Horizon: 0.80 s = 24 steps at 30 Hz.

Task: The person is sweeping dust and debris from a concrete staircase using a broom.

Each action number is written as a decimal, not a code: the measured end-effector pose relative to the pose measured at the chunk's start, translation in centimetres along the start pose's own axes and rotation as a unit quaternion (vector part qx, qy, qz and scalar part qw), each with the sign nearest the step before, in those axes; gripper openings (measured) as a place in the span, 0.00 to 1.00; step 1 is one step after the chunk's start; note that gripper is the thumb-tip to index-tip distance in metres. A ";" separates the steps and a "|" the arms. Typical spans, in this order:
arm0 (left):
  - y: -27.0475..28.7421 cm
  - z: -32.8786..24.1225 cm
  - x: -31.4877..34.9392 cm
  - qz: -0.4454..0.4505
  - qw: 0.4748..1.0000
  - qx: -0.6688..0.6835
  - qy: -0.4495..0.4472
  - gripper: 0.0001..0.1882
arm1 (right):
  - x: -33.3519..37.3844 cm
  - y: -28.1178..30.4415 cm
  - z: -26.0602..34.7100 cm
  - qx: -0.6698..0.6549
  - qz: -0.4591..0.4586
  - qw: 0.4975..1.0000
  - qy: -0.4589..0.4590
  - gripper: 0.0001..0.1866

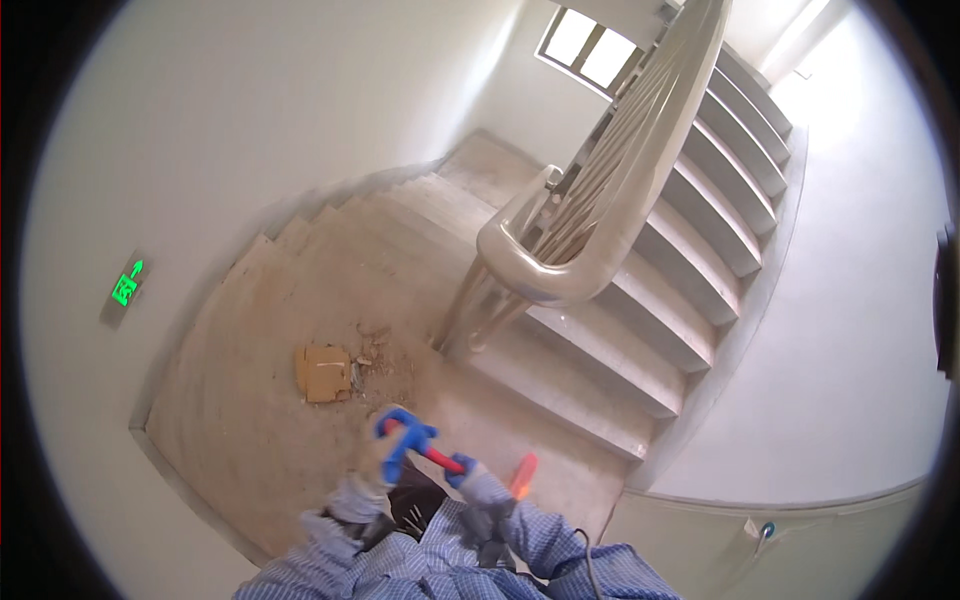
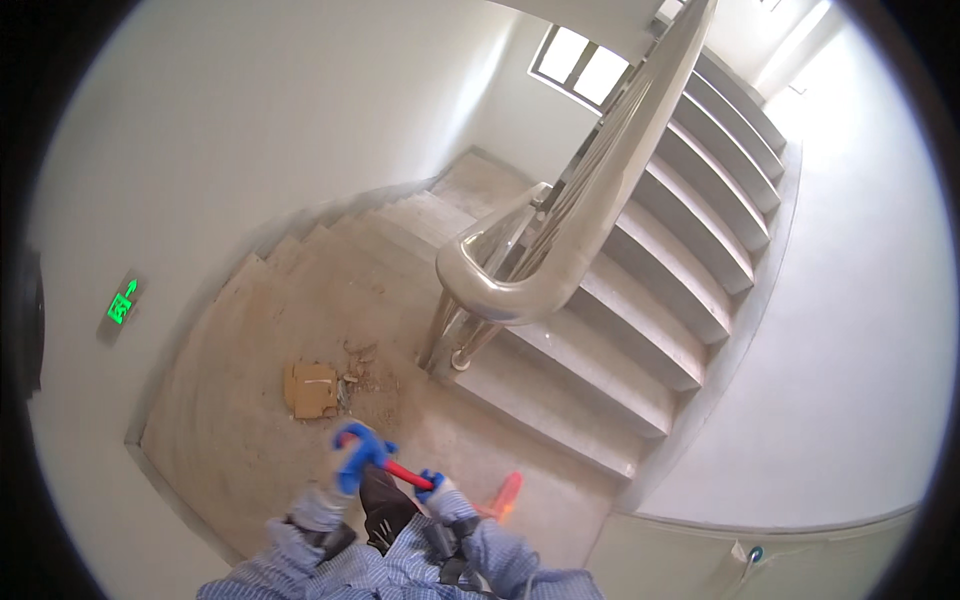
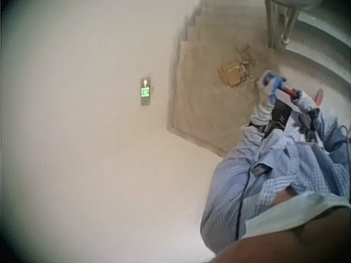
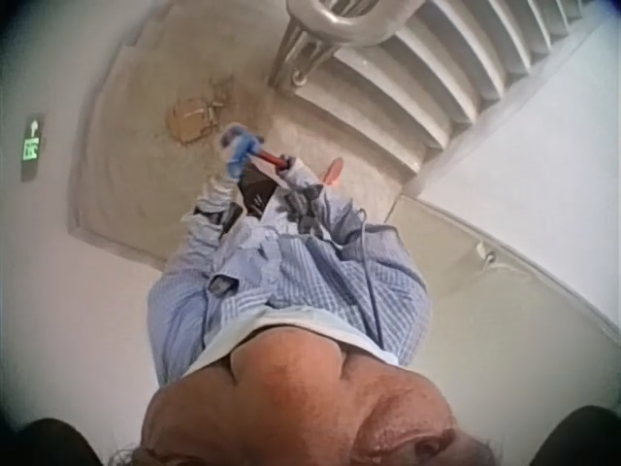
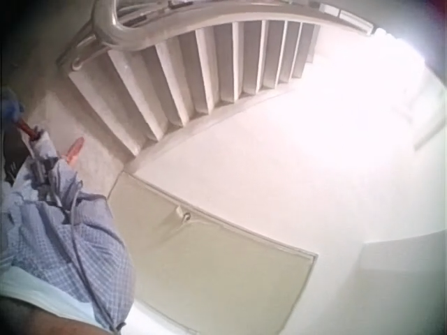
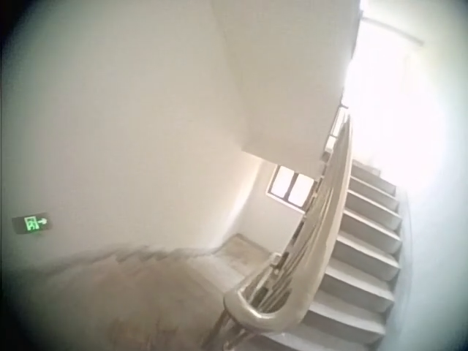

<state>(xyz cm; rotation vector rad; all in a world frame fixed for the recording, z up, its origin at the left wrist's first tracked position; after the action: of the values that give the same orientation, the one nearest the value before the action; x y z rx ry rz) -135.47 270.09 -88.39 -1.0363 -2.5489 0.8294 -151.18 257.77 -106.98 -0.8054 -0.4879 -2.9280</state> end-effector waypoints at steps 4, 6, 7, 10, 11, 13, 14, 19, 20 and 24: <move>2.7 16.5 -0.9 0.042 0.983 -0.041 0.175 0.06 | -0.2 1.1 -5.0 0.019 0.031 0.992 -0.124 0.07; 2.8 14.7 -1.7 0.041 0.984 -0.023 0.171 0.05 | -1.6 -0.4 -8.2 0.009 0.062 0.977 -0.203 0.09; 3.7 13.4 -1.8 0.015 0.987 -0.003 0.162 0.05 | -3.6 -0.5 -6.3 0.003 0.048 0.991 -0.127 0.06; 11.8 4.1 -2.8 -0.055 0.991 -0.097 0.078 0.07 | -12.9 -4.2 2.9 0.053 0.026 0.996 -0.060 0.03; 13.1 -2.1 -3.9 -0.090 0.988 -0.096 0.075 0.10 | -15.5 -4.6 10.1 0.082 0.015 0.997 0.006 0.06; 14.3 -9.7 -6.5 0.016 0.984 -0.178 -0.021 0.10 | -23.1 -6.7 14.9 0.065 0.010 0.996 0.065 0.06; 14.6 -12.1 -7.4 0.018 0.983 -0.179 -0.021 0.10 | -26.0 -7.5 16.3 0.064 0.008 0.996 0.066 0.06; 12.2 -19.8 -9.8 0.191 0.896 -0.376 -0.139 0.09 | -34.8 -10.8 16.1 -0.791 -0.038 0.602 0.102 0.17; 12.8 -20.9 -10.3 0.205 0.892 -0.370 -0.161 0.08 | -34.9 -10.5 16.6 -0.804 0.006 0.564 0.188 0.20; 19.2 -25.7 -11.4 0.246 0.949 -0.194 -0.021 0.10 | -29.1 -14.1 25.4 -0.846 -0.211 0.473 0.129 0.19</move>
<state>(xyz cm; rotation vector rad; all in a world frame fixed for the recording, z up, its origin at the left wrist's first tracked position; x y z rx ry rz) -105.52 283.73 -79.67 -1.8457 -2.5799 0.4541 -115.78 278.62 -105.16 0.0212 2.8941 -2.6638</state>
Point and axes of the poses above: each hand's wrist, its own x-axis away from the middle knuckle, its own y-axis out of the back of the hand, z = x × y, the point moved 8 cm from there along -x, towards the middle knuckle, and after that the axes turned 15 degrees about z, right-handed, at the moved point
